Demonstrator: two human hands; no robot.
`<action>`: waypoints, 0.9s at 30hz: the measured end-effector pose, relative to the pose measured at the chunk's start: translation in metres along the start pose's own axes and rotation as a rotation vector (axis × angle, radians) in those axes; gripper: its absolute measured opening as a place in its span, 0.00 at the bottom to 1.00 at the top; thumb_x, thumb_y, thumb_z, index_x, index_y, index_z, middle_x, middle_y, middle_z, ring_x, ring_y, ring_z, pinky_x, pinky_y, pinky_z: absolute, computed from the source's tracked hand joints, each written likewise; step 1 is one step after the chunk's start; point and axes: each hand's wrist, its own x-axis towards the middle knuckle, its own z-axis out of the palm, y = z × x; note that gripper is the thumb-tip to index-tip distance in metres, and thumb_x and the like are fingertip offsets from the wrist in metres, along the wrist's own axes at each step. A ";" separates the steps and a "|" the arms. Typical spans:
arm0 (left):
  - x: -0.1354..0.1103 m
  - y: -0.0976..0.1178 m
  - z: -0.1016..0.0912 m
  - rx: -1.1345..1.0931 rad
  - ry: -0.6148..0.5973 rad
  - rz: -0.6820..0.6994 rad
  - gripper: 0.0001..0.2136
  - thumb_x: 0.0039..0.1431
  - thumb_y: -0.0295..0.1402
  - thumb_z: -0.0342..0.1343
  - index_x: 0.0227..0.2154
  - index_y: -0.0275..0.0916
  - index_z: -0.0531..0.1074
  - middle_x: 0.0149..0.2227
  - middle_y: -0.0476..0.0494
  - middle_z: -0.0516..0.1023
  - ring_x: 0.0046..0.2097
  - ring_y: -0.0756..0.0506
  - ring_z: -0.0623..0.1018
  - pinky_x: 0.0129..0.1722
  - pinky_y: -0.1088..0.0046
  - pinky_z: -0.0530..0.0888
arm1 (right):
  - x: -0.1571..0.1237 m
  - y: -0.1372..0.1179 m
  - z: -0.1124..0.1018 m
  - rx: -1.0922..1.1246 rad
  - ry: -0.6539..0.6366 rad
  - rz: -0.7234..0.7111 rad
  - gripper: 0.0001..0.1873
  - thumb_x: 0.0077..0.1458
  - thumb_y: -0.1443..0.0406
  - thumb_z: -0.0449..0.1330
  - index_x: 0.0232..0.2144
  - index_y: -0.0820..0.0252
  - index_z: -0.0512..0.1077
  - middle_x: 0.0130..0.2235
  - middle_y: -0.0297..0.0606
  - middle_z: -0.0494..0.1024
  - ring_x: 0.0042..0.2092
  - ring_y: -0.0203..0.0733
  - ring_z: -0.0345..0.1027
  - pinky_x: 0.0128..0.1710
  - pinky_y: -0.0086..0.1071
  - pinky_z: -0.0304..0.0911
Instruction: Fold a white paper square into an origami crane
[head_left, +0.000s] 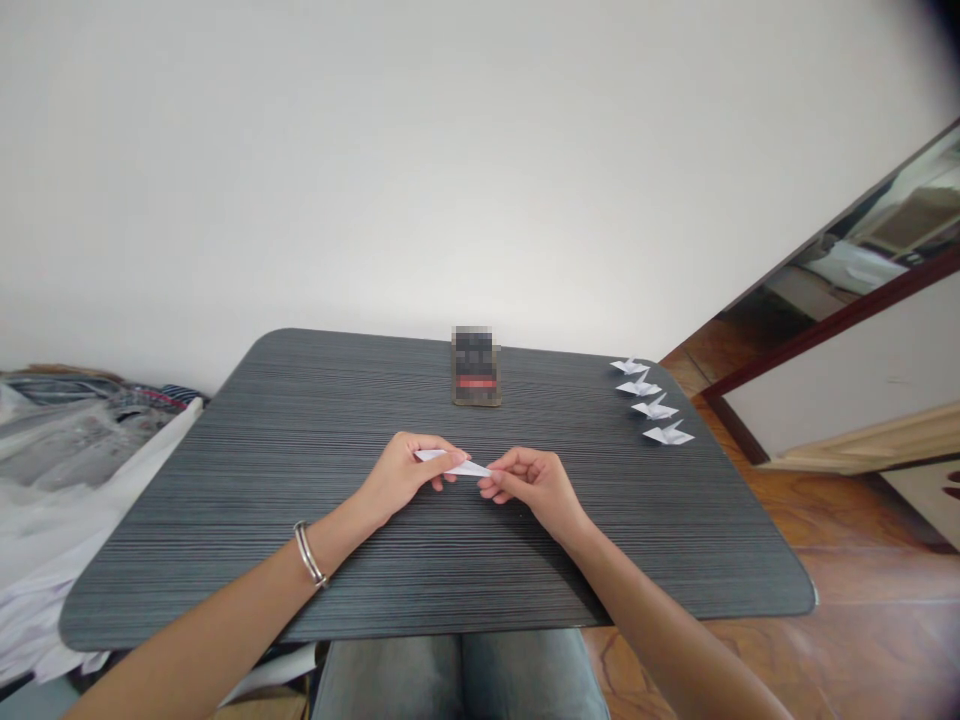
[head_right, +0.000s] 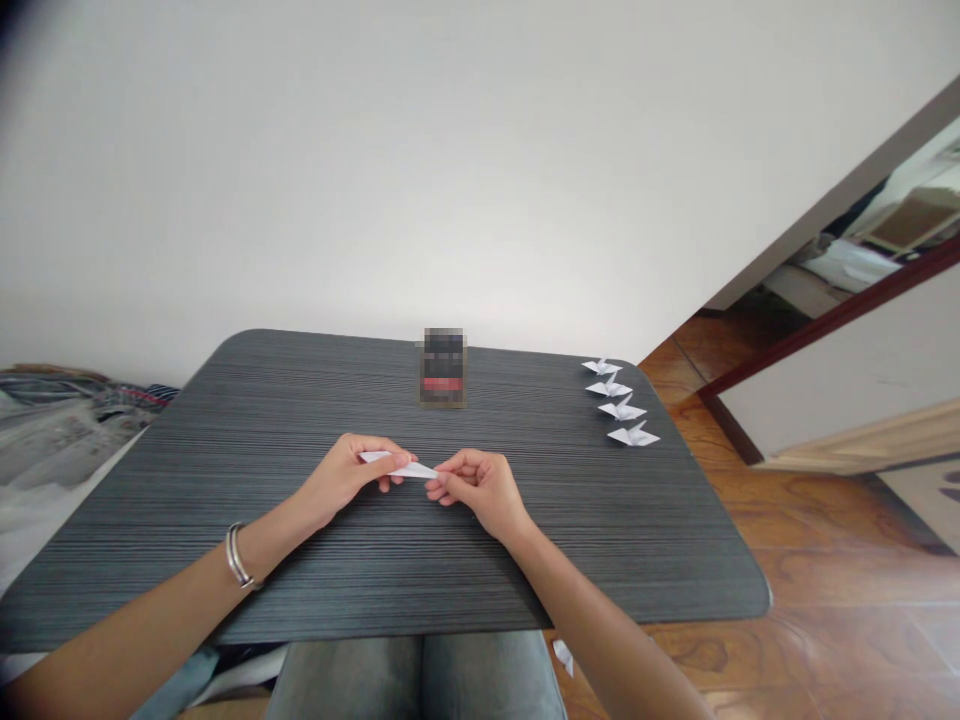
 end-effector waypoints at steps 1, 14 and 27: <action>0.000 0.000 0.000 0.001 0.000 -0.002 0.11 0.47 0.37 0.59 0.27 0.33 0.77 0.20 0.48 0.74 0.20 0.54 0.68 0.21 0.80 0.64 | 0.000 0.000 0.000 0.005 0.001 0.002 0.11 0.39 0.62 0.67 0.24 0.64 0.73 0.23 0.37 0.80 0.25 0.36 0.74 0.23 0.25 0.69; 0.000 0.002 0.001 -0.013 0.014 -0.015 0.11 0.46 0.38 0.60 0.27 0.33 0.77 0.20 0.48 0.74 0.20 0.54 0.68 0.21 0.80 0.64 | -0.003 0.002 -0.001 -0.028 0.013 -0.068 0.12 0.42 0.60 0.65 0.26 0.63 0.73 0.25 0.38 0.80 0.26 0.38 0.75 0.24 0.28 0.71; -0.002 0.002 0.001 0.066 0.055 0.109 0.09 0.47 0.34 0.59 0.30 0.34 0.77 0.30 0.44 0.79 0.22 0.54 0.69 0.24 0.78 0.69 | -0.001 -0.003 0.000 0.027 -0.019 -0.037 0.14 0.48 0.55 0.60 0.29 0.62 0.70 0.26 0.38 0.79 0.26 0.37 0.74 0.23 0.27 0.68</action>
